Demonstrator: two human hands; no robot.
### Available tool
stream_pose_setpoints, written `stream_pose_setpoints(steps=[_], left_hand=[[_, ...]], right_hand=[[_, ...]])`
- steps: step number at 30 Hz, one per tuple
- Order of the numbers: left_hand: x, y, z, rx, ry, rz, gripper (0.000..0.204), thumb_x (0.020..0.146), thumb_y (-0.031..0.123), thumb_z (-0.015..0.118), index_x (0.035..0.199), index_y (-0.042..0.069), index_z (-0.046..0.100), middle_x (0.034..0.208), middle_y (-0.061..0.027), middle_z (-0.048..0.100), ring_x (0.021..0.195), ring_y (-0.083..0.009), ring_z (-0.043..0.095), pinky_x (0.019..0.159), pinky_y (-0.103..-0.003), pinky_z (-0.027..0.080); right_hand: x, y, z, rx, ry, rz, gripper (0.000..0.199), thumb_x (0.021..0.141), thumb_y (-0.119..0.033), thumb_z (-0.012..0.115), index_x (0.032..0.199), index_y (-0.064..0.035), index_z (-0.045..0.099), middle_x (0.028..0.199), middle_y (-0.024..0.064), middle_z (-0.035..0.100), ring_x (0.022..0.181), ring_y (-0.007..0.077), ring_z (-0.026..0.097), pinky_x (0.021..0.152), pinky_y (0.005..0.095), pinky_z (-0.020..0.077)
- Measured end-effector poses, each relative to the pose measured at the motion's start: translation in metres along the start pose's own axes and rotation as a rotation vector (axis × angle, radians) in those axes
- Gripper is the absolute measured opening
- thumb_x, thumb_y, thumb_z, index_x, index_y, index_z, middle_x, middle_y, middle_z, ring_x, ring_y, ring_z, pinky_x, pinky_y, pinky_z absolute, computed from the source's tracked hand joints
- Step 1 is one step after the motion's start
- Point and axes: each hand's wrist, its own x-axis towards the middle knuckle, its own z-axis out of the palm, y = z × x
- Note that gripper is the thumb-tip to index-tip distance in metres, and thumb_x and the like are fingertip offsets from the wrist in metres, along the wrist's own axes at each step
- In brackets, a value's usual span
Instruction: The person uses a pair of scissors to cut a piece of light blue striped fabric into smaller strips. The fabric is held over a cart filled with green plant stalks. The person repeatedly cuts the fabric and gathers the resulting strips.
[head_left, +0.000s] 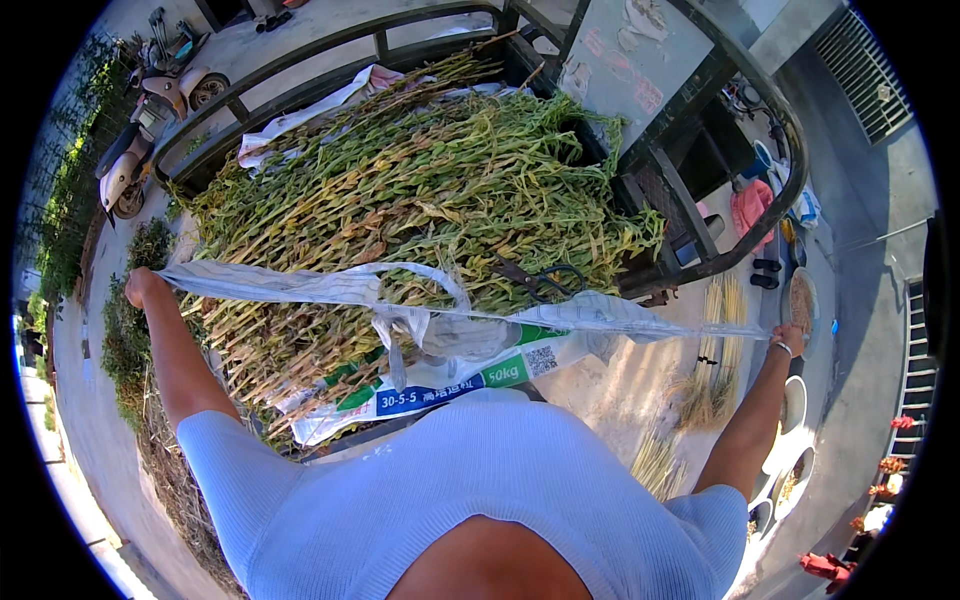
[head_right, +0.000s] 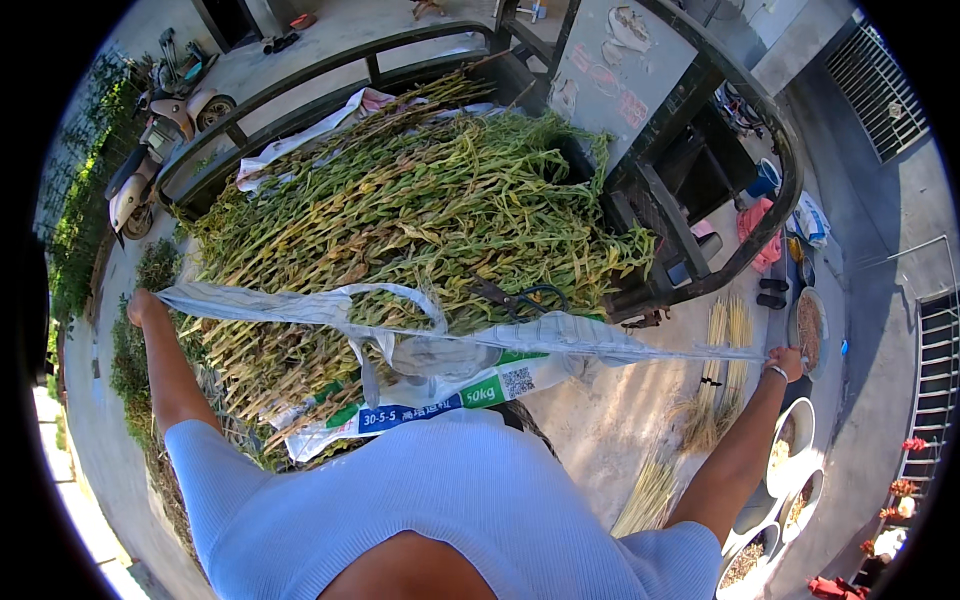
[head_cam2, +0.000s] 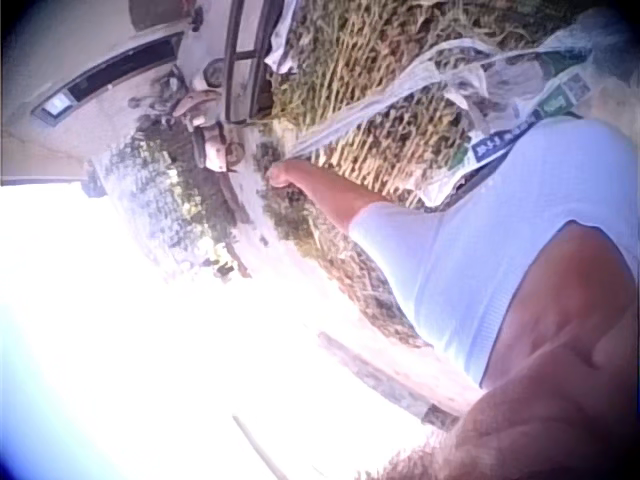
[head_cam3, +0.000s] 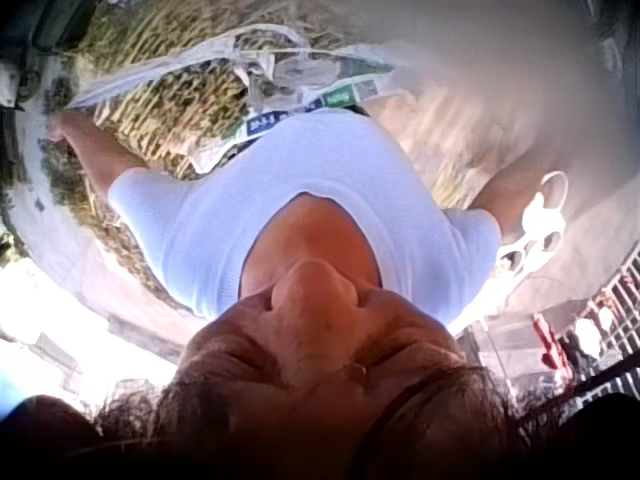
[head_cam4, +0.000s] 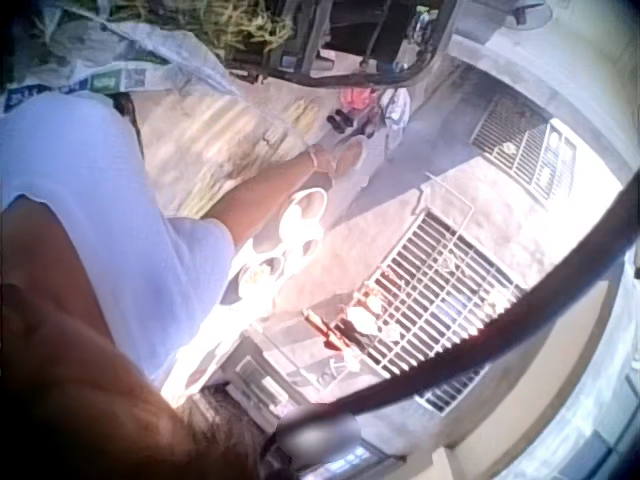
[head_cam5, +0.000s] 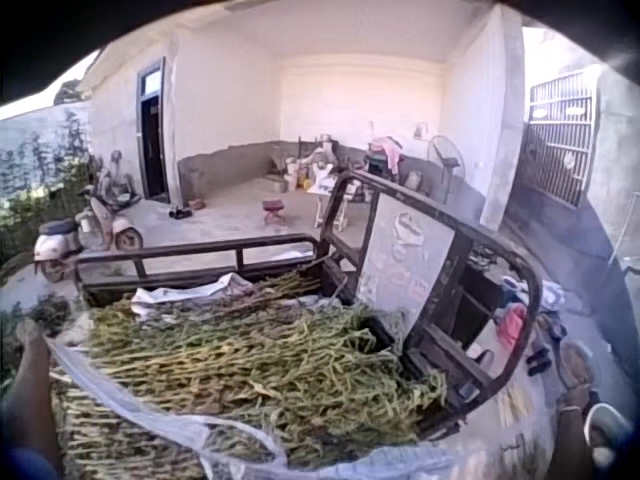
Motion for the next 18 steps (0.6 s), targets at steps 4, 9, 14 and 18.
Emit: stream_pose_setpoints(steps=[4,9,14,18], left_hand=[[0.015,-0.082,-0.073,0.268,0.018,-0.062,0.015,0.075,0.016,0.066,0.088,0.009,0.070,0.099,-0.0096,0.066,0.091,-0.0268,0.064,0.066,-0.040,0.053],[0.030,-0.114,-0.080,0.240,-0.128,-0.225,0.021,0.080,0.018,0.060,0.099,0.010,0.066,0.107,-0.0107,0.063,0.096,-0.0266,0.062,0.076,-0.041,0.050],[0.088,-0.222,-0.135,0.126,-0.189,-0.431,0.027,0.084,0.026,0.054,0.105,0.013,0.065,0.111,-0.0063,0.062,0.100,-0.0228,0.060,0.080,-0.039,0.048],[0.030,-0.047,-0.088,0.107,0.160,-0.263,0.027,0.082,0.020,0.060,0.102,0.003,0.059,0.102,-0.0093,0.064,0.095,-0.0180,0.060,0.078,-0.033,0.049]], right_hand=[[-0.018,0.016,0.030,-0.701,0.148,-0.085,0.012,0.072,-0.008,0.058,0.082,-0.0005,0.058,0.062,0.0083,0.052,0.049,0.0192,0.052,0.038,0.0299,0.0410],[-0.026,-0.025,0.056,-1.787,0.197,-0.447,0.025,0.071,-0.026,0.065,0.081,-0.0030,0.065,0.078,0.0113,0.065,0.069,0.0252,0.064,0.051,0.0331,0.0497],[0.012,-0.074,0.050,-0.215,0.636,0.173,0.027,0.074,-0.027,0.063,0.094,-0.0088,0.065,0.091,0.0170,0.066,0.084,0.0282,0.066,0.070,0.0409,0.0523],[0.015,-0.118,0.043,-0.706,0.150,-0.628,0.021,0.074,-0.021,0.062,0.078,-0.0008,0.058,0.066,0.0119,0.057,0.055,0.0222,0.059,0.043,0.0312,0.0444]])
